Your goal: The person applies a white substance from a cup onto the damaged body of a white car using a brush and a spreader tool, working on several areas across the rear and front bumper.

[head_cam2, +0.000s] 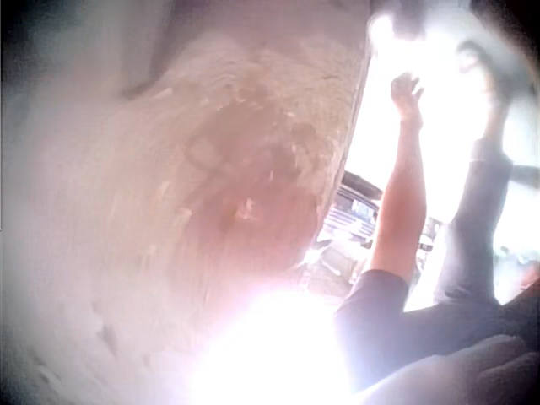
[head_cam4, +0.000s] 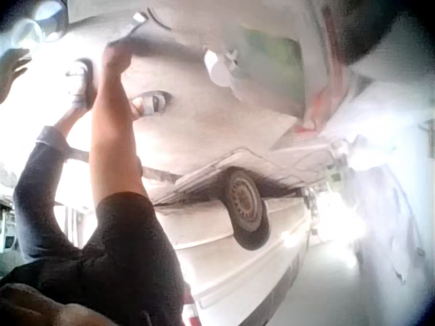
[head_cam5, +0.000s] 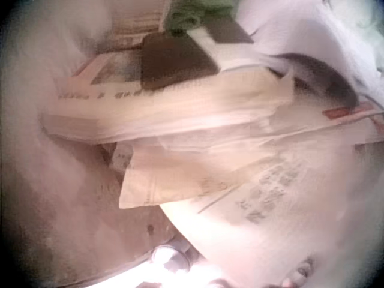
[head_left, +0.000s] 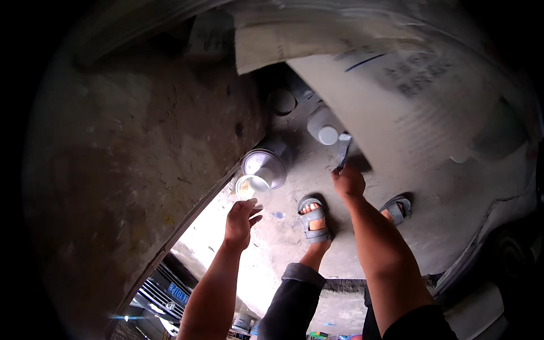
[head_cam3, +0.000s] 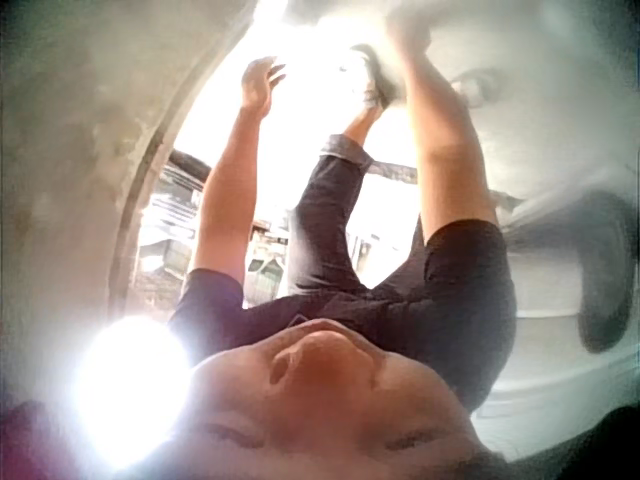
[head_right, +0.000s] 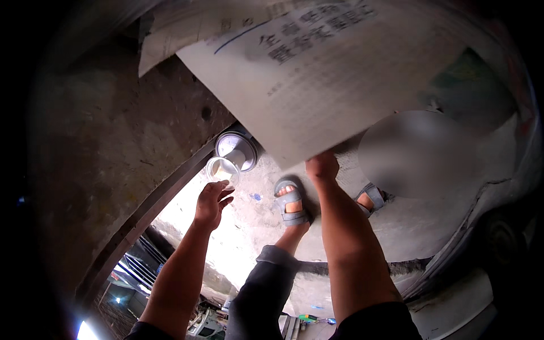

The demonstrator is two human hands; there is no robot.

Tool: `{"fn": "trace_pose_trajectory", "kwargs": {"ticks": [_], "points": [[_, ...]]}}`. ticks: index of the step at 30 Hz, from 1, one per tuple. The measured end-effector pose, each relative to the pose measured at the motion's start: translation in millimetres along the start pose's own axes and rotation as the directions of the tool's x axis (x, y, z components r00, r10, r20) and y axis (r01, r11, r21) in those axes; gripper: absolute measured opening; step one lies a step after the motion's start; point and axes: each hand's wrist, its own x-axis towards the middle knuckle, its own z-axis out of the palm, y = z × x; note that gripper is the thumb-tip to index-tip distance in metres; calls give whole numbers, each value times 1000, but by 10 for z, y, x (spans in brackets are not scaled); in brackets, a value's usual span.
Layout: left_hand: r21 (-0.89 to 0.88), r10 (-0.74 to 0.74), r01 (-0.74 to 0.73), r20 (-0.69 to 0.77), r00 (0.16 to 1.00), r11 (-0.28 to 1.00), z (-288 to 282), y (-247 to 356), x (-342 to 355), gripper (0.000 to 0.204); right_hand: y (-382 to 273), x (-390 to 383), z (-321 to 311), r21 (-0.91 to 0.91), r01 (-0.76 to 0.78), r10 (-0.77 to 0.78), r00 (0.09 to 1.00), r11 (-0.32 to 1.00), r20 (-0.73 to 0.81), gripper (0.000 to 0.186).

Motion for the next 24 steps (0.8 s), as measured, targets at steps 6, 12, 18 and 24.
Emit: {"fn": "trace_pose_trajectory", "kwargs": {"ticks": [6, 12, 18, 24], "points": [[78, 155, -154, -3, 988, 985, 2, -33, -376, 27, 77, -715, -646, 85, -117, 115, 993, 989, 29, 26], [178, 133, -163, 166, 977, 970, 285, 78, -1388, 36, 565, -1812, -1720, 216, 54, -71, 995, 975, 72, 28], [442, 22, -219, 408, 913, 870, 1375, 505, -2606, 47, 724, -2734, -3133, 647, -253, 427, 896, 719, -124, 24], [570, 13, -498, 650, 760, 654, 2757, 1001, -3590, 44, 965, -3449, -4313, 883, -162, 630, 756, 440, -176, 23]]}}
